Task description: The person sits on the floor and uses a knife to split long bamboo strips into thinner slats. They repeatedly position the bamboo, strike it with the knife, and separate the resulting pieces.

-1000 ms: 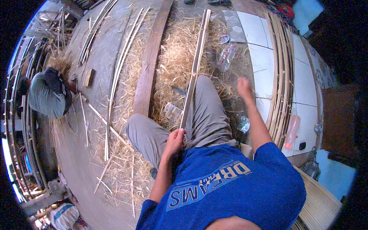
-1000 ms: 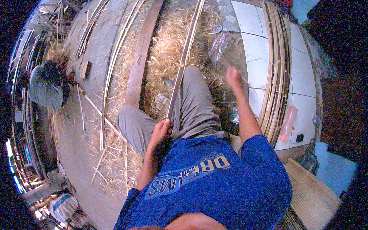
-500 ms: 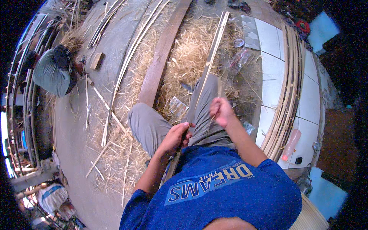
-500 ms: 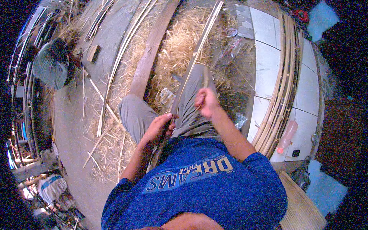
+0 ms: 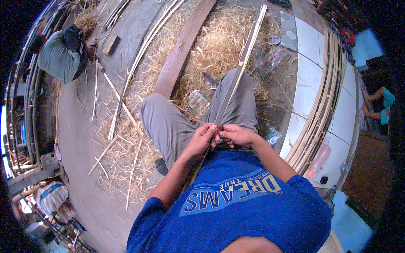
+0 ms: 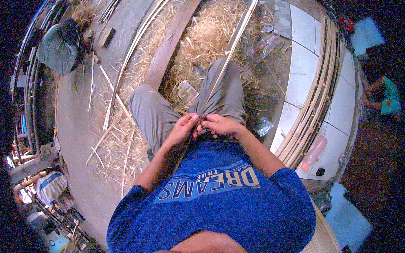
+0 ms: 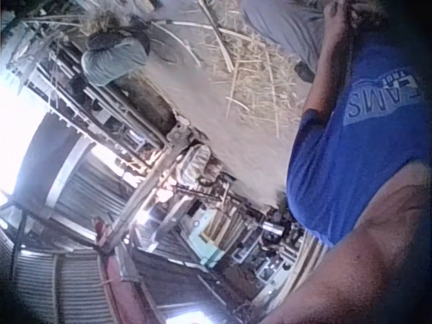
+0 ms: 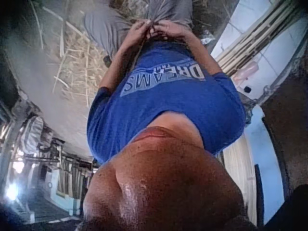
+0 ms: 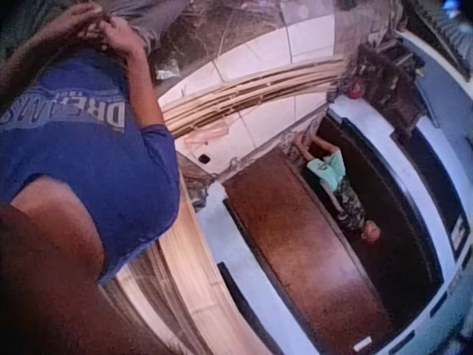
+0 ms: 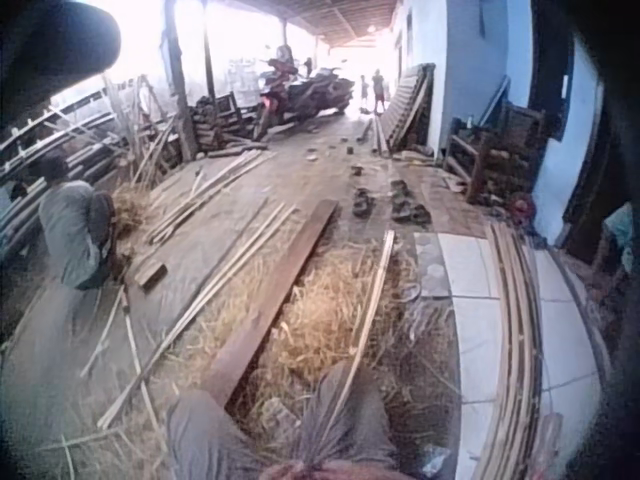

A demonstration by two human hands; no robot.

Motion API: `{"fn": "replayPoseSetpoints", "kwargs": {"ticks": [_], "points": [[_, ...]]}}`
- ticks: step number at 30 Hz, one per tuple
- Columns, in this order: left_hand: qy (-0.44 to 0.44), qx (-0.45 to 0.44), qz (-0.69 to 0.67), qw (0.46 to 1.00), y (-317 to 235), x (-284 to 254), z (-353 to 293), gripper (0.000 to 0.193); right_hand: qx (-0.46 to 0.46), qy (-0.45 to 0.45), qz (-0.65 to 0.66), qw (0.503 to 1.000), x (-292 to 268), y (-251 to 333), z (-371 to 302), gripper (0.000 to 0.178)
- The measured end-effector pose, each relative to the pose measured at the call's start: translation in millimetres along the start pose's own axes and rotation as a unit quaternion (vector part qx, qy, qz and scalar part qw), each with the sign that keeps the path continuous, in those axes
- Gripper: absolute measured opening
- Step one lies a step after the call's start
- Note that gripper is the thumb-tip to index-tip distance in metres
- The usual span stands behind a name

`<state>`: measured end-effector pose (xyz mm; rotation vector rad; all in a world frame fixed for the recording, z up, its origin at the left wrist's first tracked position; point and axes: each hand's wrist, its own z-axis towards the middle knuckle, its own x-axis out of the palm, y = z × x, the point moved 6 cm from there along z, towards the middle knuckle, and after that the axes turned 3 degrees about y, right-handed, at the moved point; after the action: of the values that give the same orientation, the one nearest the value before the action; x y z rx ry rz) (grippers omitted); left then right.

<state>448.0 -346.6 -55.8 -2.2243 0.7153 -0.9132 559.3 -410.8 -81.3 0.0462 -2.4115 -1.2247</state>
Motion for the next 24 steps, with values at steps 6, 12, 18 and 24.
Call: {"fn": "replayPoseSetpoints", "kwargs": {"ticks": [6, 12, 18, 24], "points": [[-0.036, 0.020, 0.102, 0.994, 2, -3, 2, 0.025, -0.134, -0.260, -0.356, 0.887, 5, 49, -43, 0.018], [-0.115, 0.135, 0.415, 0.892, -25, 7, -7, 0.024, -0.144, -0.298, -0.404, 0.853, 17, 103, -43, 0.022], [-0.062, 0.085, 0.194, 0.975, -12, -4, -3, 0.022, -0.277, -0.238, -0.339, 0.867, 20, 108, -33, 0.020], [-0.003, -0.043, -0.058, 0.997, -23, 7, -11, 0.024, -0.206, -0.259, 0.042, 0.943, 10, 32, -40, 0.021]]}}
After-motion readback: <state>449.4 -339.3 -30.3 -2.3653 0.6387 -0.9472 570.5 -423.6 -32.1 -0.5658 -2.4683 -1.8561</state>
